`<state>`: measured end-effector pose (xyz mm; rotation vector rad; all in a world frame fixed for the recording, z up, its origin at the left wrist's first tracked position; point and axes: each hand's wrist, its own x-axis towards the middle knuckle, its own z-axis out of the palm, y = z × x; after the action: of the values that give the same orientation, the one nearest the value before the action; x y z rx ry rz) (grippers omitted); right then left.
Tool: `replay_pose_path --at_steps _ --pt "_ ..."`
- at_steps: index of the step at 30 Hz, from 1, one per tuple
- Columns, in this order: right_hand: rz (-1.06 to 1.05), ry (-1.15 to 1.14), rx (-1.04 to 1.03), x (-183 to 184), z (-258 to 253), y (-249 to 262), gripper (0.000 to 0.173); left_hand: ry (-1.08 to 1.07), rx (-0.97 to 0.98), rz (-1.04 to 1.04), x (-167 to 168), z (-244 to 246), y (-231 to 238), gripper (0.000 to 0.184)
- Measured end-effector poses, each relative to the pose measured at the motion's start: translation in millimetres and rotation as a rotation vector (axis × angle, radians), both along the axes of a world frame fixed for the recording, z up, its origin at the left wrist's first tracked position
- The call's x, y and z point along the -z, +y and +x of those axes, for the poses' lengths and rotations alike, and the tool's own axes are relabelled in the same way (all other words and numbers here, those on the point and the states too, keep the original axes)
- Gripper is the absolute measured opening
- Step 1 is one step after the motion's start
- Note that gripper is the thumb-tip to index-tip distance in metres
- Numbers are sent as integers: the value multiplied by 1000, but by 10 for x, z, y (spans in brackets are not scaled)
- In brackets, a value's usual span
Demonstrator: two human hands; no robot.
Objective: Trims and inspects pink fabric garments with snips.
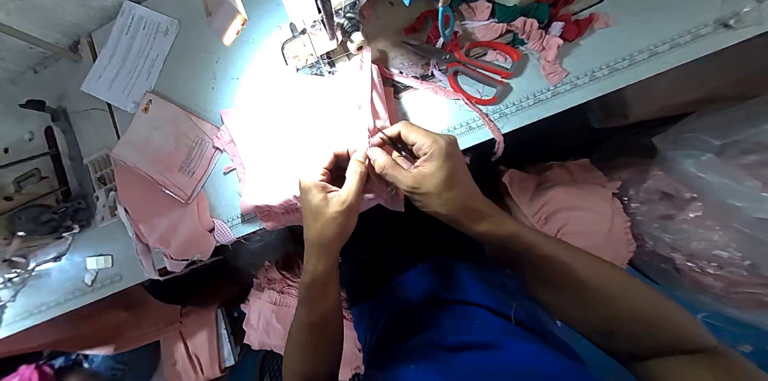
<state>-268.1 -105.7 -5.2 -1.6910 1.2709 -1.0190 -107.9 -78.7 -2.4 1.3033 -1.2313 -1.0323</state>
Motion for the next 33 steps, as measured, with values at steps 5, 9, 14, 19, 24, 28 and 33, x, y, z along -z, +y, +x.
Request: replay_pose_path --at_steps 5,9,14,19,24,28,33 --pt "175 -240 67 58 151 24 6 -133 -157 -90 76 -136 85 6" --pt "154 -172 16 131 128 16 6 -314 -108 -15 -19 41 15 13" --pt "79 -35 -5 85 99 13 6 -414 51 57 -135 178 -152 17" --pt "135 -107 56 74 119 27 7 -338 -44 -8 -60 78 -104 14" --pt "299 -291 -58 133 54 -27 8 -161 55 67 -11 147 -110 13" --pt "301 -243 -29 3 -34 51 16 -183 38 80 -25 127 -105 14" --pt "454 -469 -218 -230 -153 213 30 -164 26 75 -77 114 -91 14"
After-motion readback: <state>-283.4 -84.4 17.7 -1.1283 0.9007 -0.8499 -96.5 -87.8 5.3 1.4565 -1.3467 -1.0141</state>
